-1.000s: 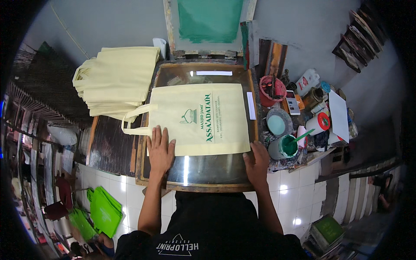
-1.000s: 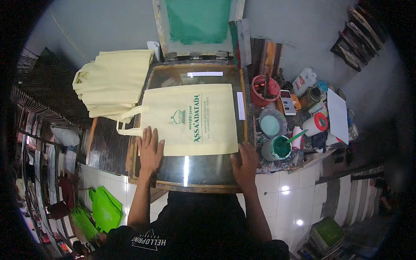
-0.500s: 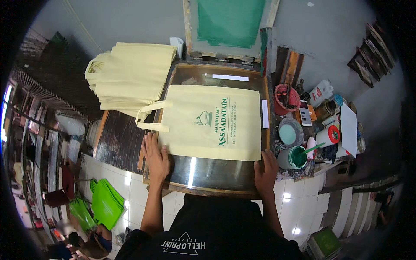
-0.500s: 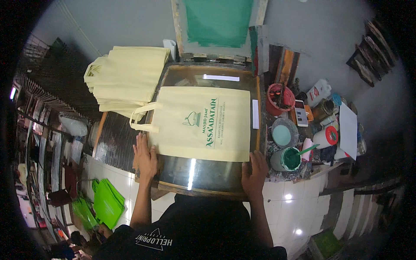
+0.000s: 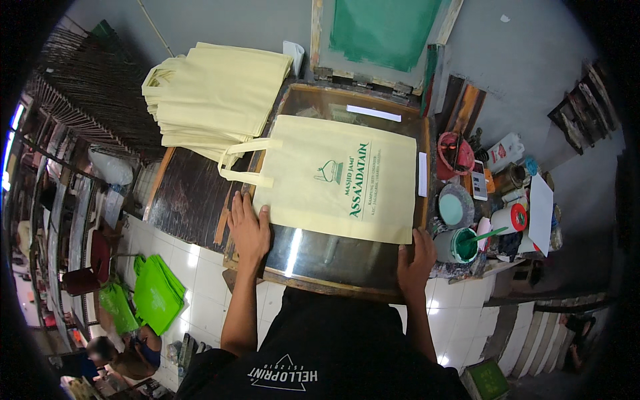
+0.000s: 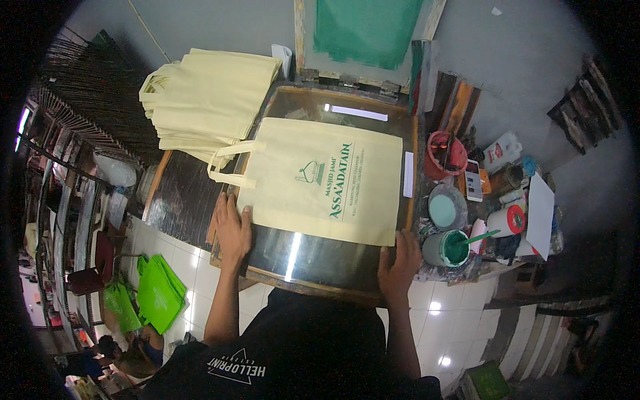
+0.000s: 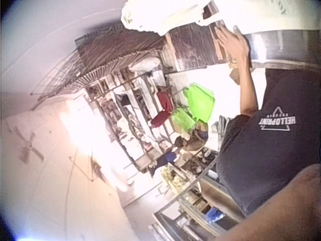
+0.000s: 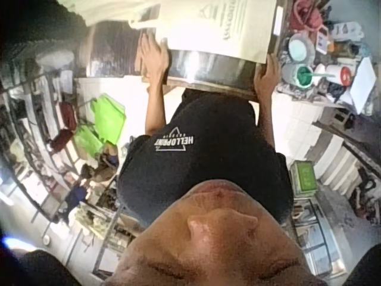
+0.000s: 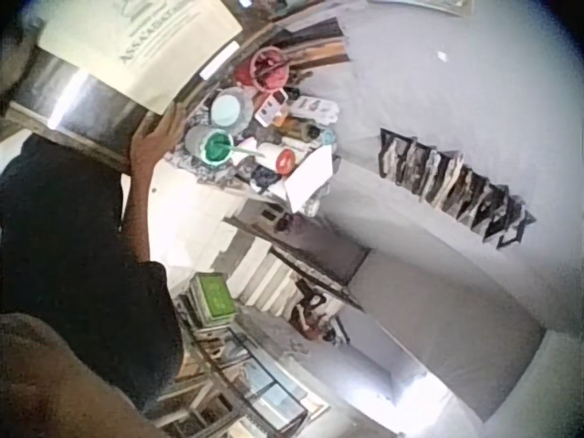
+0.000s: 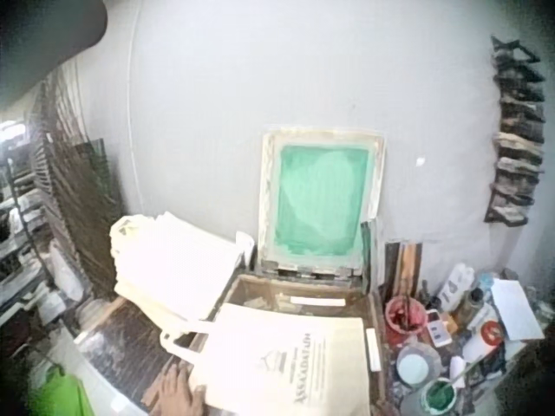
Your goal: The person performs screen printing on a tote bag by aligning the bag on a screen printing board, pressing it flat by hand, and then lifting the screen to show the printed logo before picking the bag up for inspection.
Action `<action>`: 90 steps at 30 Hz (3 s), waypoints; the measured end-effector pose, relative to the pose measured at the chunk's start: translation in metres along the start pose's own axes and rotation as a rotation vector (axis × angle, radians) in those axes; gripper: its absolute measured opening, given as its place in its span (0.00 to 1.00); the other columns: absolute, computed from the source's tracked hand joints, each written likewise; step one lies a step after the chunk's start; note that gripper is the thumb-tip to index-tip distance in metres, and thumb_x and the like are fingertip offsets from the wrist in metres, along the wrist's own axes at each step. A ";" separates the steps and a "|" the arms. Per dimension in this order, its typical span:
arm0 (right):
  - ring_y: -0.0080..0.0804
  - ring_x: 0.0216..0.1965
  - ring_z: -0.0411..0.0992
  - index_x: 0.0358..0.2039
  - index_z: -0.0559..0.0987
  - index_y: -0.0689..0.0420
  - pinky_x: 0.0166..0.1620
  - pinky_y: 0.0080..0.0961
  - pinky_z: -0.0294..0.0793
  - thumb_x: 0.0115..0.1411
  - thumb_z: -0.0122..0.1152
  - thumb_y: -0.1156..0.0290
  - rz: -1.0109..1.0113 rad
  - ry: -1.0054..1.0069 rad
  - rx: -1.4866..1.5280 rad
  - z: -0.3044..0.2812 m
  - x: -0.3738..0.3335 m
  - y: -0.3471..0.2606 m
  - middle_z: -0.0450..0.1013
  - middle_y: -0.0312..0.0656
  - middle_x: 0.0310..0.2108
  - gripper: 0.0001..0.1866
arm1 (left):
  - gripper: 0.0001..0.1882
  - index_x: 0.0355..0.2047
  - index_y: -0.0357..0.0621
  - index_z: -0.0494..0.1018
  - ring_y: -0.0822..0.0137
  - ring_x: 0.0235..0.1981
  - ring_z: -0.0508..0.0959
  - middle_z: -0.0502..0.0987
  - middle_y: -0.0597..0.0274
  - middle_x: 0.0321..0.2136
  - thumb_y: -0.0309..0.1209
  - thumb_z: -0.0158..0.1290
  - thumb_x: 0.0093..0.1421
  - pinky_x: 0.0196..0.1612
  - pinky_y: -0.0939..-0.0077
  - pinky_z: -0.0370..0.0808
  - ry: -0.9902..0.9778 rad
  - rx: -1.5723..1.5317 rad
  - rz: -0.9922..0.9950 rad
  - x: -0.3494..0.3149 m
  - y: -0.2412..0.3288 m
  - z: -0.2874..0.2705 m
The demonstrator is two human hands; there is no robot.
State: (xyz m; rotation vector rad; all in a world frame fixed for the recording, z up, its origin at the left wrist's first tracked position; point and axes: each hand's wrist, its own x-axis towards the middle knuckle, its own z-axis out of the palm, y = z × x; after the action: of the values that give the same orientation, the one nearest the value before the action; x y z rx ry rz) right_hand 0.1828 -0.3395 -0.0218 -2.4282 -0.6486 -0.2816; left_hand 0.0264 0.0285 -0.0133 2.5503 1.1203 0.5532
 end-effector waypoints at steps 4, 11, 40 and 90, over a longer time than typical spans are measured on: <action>0.61 0.69 0.63 0.64 0.73 0.62 0.70 0.58 0.58 0.66 0.65 0.67 -0.025 0.011 0.025 0.003 0.000 0.005 0.69 0.57 0.66 0.27 | 0.38 0.72 0.31 0.61 0.40 0.76 0.56 0.57 0.35 0.75 0.51 0.47 0.74 0.76 0.42 0.49 -0.013 0.033 -0.022 0.001 0.002 0.002; 0.61 0.69 0.63 0.65 0.73 0.63 0.71 0.57 0.57 0.67 0.65 0.68 -0.018 0.012 0.027 -0.001 0.000 -0.001 0.69 0.57 0.66 0.28 | 0.41 0.73 0.31 0.59 0.40 0.77 0.54 0.55 0.33 0.75 0.54 0.47 0.73 0.77 0.41 0.47 -0.018 0.100 0.005 -0.002 0.001 0.003; 0.33 0.21 0.79 0.23 0.81 0.65 0.29 0.33 0.76 0.62 0.74 0.61 0.491 -0.628 0.312 -0.049 0.023 0.011 0.77 0.45 0.18 0.20 | 0.49 0.78 0.37 0.49 0.40 0.79 0.49 0.49 0.36 0.78 0.62 0.44 0.72 0.77 0.39 0.42 -0.083 0.071 -0.030 0.000 0.010 -0.002; 0.37 0.18 0.80 0.42 0.81 0.68 0.21 0.30 0.79 0.68 0.66 0.58 0.771 -0.946 0.808 -0.062 0.023 0.007 0.83 0.53 0.28 0.21 | 0.45 0.75 0.38 0.58 0.34 0.77 0.52 0.51 0.33 0.77 0.61 0.46 0.72 0.75 0.32 0.46 -0.049 0.140 0.054 -0.002 0.004 0.003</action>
State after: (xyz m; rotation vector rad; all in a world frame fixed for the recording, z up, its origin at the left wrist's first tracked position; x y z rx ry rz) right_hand 0.2034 -0.3725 0.0320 -1.7017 -0.0709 1.2432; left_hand 0.0290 0.0247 -0.0148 2.7047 1.1123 0.4370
